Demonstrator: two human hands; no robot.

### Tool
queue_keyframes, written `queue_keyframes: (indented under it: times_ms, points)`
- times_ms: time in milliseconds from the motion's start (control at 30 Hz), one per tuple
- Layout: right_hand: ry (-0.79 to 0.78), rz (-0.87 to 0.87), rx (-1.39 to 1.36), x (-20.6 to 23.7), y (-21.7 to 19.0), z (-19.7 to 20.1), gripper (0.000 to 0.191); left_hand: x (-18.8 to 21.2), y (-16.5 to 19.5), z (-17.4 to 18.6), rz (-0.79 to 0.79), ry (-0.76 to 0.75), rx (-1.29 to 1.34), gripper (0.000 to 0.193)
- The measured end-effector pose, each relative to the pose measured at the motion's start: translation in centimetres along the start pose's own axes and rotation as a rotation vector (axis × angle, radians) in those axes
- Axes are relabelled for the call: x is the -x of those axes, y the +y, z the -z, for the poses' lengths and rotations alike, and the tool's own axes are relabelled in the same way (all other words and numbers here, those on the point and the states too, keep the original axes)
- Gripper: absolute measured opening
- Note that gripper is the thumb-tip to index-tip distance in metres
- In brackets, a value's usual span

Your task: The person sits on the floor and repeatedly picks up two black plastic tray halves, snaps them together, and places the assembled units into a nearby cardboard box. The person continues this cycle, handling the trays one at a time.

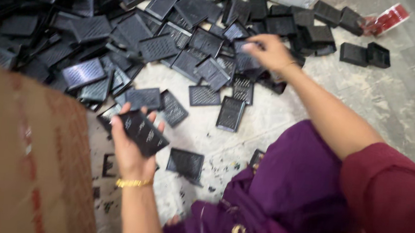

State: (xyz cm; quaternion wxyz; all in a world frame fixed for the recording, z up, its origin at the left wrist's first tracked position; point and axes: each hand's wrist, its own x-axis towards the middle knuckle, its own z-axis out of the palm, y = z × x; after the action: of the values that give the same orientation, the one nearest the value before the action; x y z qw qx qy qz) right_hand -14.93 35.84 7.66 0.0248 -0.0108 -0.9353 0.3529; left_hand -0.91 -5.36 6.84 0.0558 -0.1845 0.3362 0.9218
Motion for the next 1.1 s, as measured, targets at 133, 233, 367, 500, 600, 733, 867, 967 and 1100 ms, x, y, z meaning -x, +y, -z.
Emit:
queue_keyframes:
  times_ms: [133,233,367,500,600,733,867,967,1100]
  points:
    - [0.271,-0.116,0.217,-3.4,12.8,8.6,0.043,-0.3,-1.6,-0.4,0.031,0.047,-0.275,0.052]
    - [0.242,-0.201,0.363,-6.0,18.7,11.7,0.05,-1.5,-4.0,0.5,-0.109,0.083,-0.845,0.047]
    - [0.169,-0.284,0.347,-9.3,24.2,13.5,0.065,-3.1,-6.1,2.6,-0.164,0.132,-1.296,0.043]
    - [0.084,-0.406,0.276,-12.3,27.4,14.1,0.077,-4.0,-6.6,3.6,-0.208,0.123,-1.591,0.043]
    - [-0.013,-0.484,0.28,-13.2,28.6,12.9,0.082,-4.9,-6.6,3.1,-0.239,0.086,-1.679,0.042]
    - [-0.066,-0.455,0.35,-10.4,27.3,9.7,0.081,-5.5,-7.0,0.7,-0.217,0.077,-1.483,0.04]
    - [-0.337,-0.32,0.402,-3.9,24.1,7.1,0.083,-4.5,-6.6,-2.9,-0.254,0.001,-1.644,0.043]
    - [-0.487,-0.04,0.112,-1.0,24.7,9.3,0.07,-2.9,-6.0,-5.7,-0.284,-0.085,-1.69,0.047]
    - [0.111,-0.313,0.123,-5.4,30.5,14.7,0.061,-1.3,-5.6,-8.8,-0.289,-0.088,-1.642,0.047]
